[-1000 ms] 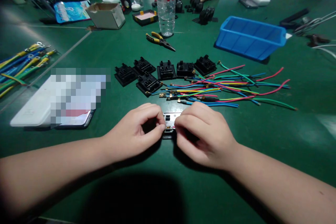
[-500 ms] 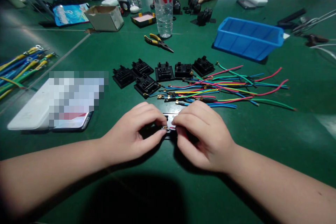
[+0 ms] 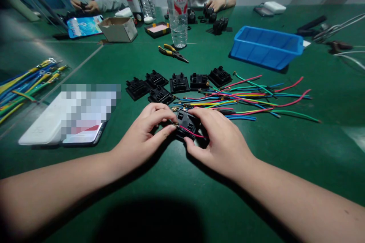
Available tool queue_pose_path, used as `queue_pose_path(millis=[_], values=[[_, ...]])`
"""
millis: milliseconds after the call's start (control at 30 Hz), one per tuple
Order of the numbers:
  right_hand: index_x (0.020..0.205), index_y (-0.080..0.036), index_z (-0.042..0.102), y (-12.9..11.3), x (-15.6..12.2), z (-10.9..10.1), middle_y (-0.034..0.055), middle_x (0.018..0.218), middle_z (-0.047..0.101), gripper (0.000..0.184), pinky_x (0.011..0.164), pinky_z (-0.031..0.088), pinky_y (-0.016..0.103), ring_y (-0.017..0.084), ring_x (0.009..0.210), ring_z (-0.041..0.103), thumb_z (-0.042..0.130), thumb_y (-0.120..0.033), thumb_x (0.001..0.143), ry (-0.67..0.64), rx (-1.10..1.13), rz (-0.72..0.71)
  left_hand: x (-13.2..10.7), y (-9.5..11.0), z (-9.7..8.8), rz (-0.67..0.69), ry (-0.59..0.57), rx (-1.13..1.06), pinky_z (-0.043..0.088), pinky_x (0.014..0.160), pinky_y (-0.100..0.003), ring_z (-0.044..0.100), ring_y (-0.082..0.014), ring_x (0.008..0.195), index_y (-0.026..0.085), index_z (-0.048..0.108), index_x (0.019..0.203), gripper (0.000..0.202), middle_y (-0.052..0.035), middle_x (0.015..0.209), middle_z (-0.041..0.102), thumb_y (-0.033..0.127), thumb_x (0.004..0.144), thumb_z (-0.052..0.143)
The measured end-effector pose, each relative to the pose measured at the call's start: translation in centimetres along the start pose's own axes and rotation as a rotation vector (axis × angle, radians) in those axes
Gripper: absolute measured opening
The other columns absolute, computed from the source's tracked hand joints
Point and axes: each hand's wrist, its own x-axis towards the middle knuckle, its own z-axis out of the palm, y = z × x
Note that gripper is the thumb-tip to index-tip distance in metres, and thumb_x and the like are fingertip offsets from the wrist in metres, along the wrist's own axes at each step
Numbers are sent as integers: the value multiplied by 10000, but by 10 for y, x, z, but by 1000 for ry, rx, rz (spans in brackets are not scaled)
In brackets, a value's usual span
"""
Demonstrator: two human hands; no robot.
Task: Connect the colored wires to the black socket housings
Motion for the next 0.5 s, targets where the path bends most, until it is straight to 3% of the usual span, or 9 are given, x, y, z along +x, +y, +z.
queue_pose_path(millis=[133,233,367,500], values=[[1189,-210,533,1,1,-1,108,1118,673,414,842,546,436,270,1011,644,650,-256,794,24,37,-31,-1,1,2,-57,-34,-156,420,977,-327,533,-171,1094,215,603,969,79,-42,1134,568,194,925,541],[1174,-220,531,0,1,-2,107,1094,667,408,808,553,423,272,997,644,660,-241,787,61,50,-55,-1,5,4,-240,-53,-514,476,869,-306,592,-135,931,232,490,1048,181,-27,1154,567,209,890,575],[1183,-238,525,-3,1,-4,109,1101,649,423,776,561,412,273,1001,635,674,-242,787,83,86,-89,0,11,3,-465,-171,-974,488,797,-288,619,-116,781,228,390,1203,438,-12,958,639,217,841,636],[1179,-227,529,-3,0,-5,116,1096,650,421,785,567,403,271,1005,634,691,-256,792,79,95,-109,0,12,2,-528,-179,-1050,467,788,-274,638,-124,758,218,446,1229,471,13,811,661,199,817,673]])
